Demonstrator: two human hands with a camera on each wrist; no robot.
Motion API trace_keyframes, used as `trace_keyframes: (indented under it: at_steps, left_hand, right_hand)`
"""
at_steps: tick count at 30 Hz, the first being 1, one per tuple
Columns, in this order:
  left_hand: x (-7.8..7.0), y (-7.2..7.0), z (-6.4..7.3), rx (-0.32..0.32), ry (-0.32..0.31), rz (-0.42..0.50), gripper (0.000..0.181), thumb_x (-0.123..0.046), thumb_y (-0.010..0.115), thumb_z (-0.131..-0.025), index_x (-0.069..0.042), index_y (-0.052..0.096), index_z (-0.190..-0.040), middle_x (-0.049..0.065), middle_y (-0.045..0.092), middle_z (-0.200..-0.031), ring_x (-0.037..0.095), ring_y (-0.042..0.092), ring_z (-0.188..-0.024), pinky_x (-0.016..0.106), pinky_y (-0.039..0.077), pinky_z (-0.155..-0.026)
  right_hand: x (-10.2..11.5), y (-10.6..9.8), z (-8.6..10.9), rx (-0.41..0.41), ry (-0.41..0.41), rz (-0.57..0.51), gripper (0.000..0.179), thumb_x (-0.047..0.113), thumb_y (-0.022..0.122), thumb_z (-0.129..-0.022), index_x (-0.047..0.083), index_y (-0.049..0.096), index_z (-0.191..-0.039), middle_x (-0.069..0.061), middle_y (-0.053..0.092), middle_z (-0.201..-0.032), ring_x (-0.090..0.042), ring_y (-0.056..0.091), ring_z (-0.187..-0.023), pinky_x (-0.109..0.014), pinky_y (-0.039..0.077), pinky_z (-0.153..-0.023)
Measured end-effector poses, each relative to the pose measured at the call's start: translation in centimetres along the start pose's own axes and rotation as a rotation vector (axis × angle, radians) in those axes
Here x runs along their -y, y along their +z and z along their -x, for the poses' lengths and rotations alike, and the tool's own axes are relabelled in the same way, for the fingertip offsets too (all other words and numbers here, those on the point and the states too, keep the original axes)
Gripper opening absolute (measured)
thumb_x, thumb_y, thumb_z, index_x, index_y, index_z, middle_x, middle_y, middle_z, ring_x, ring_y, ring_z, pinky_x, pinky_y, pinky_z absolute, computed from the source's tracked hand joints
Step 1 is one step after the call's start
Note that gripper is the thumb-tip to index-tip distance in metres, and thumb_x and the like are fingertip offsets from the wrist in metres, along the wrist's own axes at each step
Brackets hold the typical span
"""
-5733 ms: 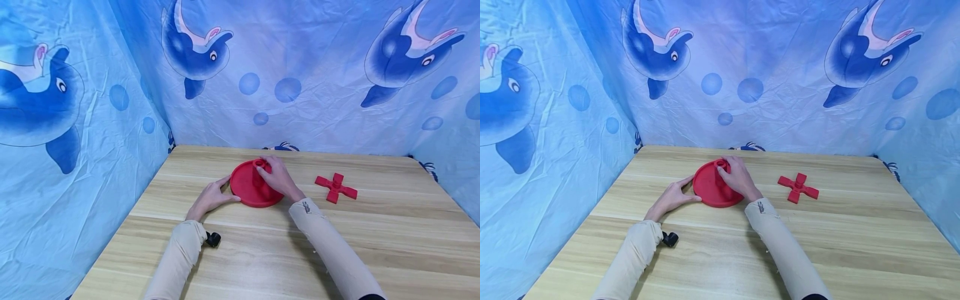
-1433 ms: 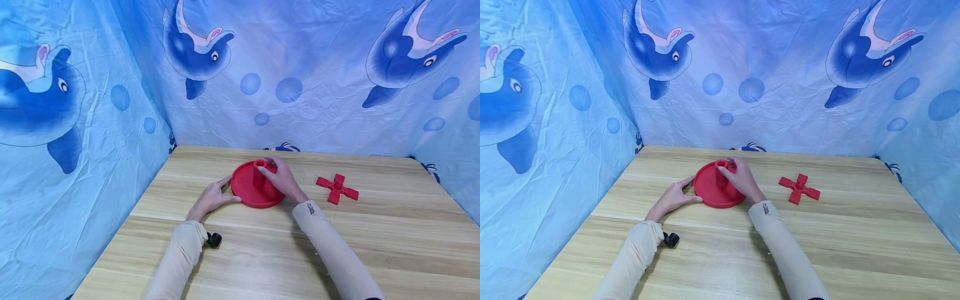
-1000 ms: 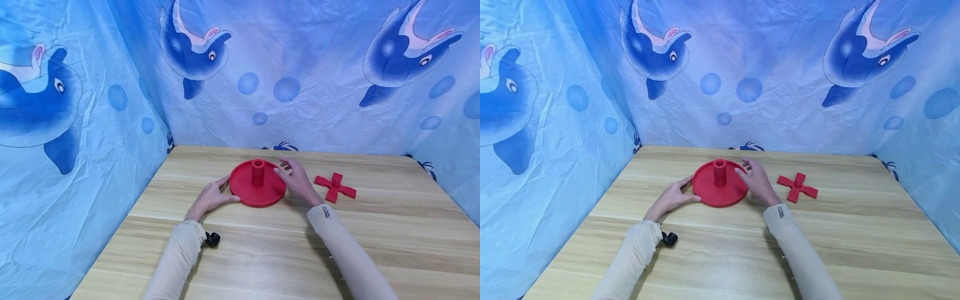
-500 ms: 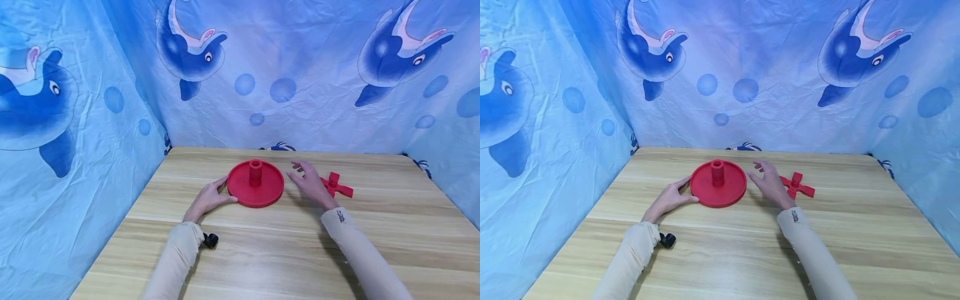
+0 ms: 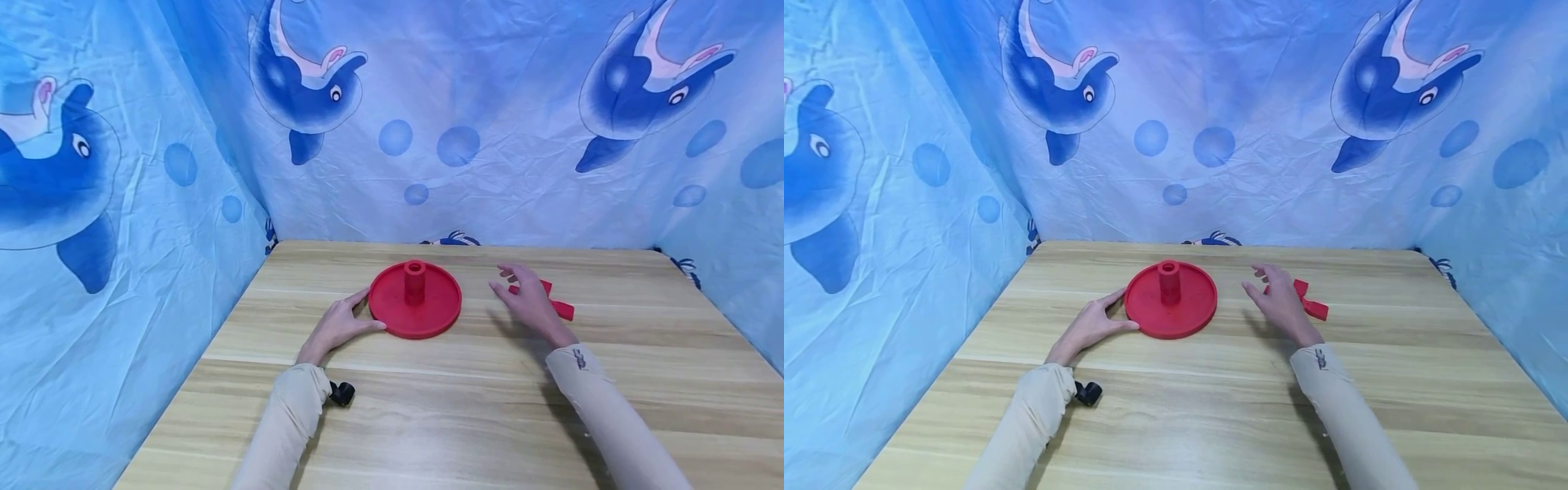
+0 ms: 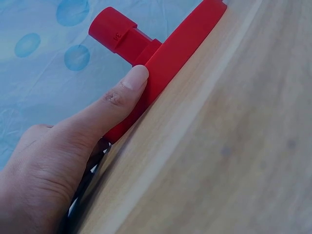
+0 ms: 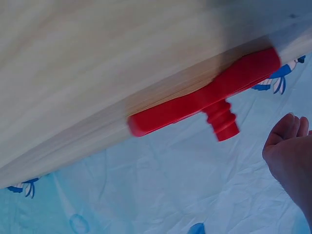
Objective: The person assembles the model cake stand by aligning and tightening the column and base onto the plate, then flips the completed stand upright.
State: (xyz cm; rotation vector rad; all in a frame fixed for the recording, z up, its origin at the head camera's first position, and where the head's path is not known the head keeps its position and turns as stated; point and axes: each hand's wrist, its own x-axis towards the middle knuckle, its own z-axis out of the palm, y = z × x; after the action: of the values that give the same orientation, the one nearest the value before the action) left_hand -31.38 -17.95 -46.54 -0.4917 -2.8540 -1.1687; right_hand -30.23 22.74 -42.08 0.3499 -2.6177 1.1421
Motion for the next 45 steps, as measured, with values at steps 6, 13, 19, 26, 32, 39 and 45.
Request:
trace_keyframes:
  at_steps: [6, 13, 19, 26, 32, 39, 45]
  left_hand:
    - [0.0, -0.1, 0.0, 0.008, -0.005, 0.004, 0.101, -0.066, 0.084, -0.076, -0.026, 0.044, -0.16, 0.008, 0.053, -0.152, 0.029, 0.05, -0.136, 0.054, 0.044, -0.109]
    - [0.2, -0.1, -0.1, 0.008, -0.002, 0.01, 0.101, -0.066, 0.084, -0.075, -0.027, 0.044, -0.159, 0.007, 0.054, -0.152, 0.028, 0.052, -0.133, 0.053, 0.045, -0.108]
    - [0.1, -0.2, -0.1, 0.012, -0.002, 0.017, 0.101, -0.064, 0.085, -0.076, -0.026, 0.044, -0.16, 0.007, 0.053, -0.153, 0.028, 0.051, -0.134, 0.054, 0.044, -0.108]
    - [0.1, -0.2, -0.1, 0.012, -0.001, 0.015, 0.101, -0.065, 0.084, -0.076, -0.026, 0.044, -0.16, 0.007, 0.053, -0.153, 0.028, 0.051, -0.135, 0.054, 0.044, -0.108]
    - [0.2, -0.2, -0.3, 0.011, 0.006, 0.011, 0.101, -0.066, 0.084, -0.075, -0.027, 0.044, -0.159, 0.006, 0.053, -0.152, 0.028, 0.05, -0.136, 0.053, 0.044, -0.109]
    - [0.1, -0.3, -0.4, 0.008, 0.009, 0.001, 0.102, -0.067, 0.084, -0.075, -0.026, 0.044, -0.159, 0.007, 0.053, -0.152, 0.029, 0.051, -0.135, 0.053, 0.044, -0.108]
    - [0.1, -0.2, -0.3, 0.014, -0.004, -0.01, 0.102, -0.069, 0.083, -0.075, -0.027, 0.043, -0.16, 0.007, 0.053, -0.153, 0.028, 0.051, -0.134, 0.054, 0.045, -0.108]
  right_hand:
    - [-1.3, -1.3, 0.7, -0.028, -0.025, -0.004, 0.051, 0.017, 0.067, -0.102, -0.008, 0.051, -0.144, -0.03, 0.055, -0.131, -0.045, 0.052, -0.118, -0.06, 0.049, -0.097]
    - [-2.4, -2.6, 1.6, -0.06, -0.041, 0.009, 0.049, 0.016, 0.066, -0.102, -0.01, 0.052, -0.141, -0.031, 0.056, -0.128, -0.044, 0.055, -0.11, -0.058, 0.047, -0.093]
    - [-3.4, -3.8, 2.5, -0.092, -0.028, 0.041, 0.047, 0.014, 0.066, -0.102, -0.012, 0.053, -0.14, -0.03, 0.057, -0.122, -0.043, 0.054, -0.109, -0.05, 0.046, -0.087]
    - [-4.5, -5.2, 3.4, -0.096, -0.021, 0.078, 0.048, 0.013, 0.066, -0.101, -0.014, 0.053, -0.138, -0.033, 0.055, -0.126, -0.048, 0.052, -0.111, -0.06, 0.05, -0.086]
    - [-5.3, -6.2, 4.3, -0.091, -0.008, 0.114, 0.05, 0.017, 0.066, -0.102, -0.013, 0.051, -0.14, -0.034, 0.052, -0.128, -0.051, 0.049, -0.115, -0.068, 0.047, -0.089]
    - [-6.6, -7.1, 5.4, -0.061, 0.025, 0.208, 0.051, 0.021, 0.068, -0.102, -0.014, 0.054, -0.138, -0.035, 0.051, -0.128, -0.053, 0.045, -0.118, -0.07, 0.042, -0.093]
    - [-7.6, -7.5, 5.9, 0.037, 0.091, 0.295, 0.057, 0.021, 0.073, -0.098, -0.015, 0.053, -0.138, -0.038, 0.047, -0.131, -0.056, 0.04, -0.12, -0.073, 0.038, -0.096]
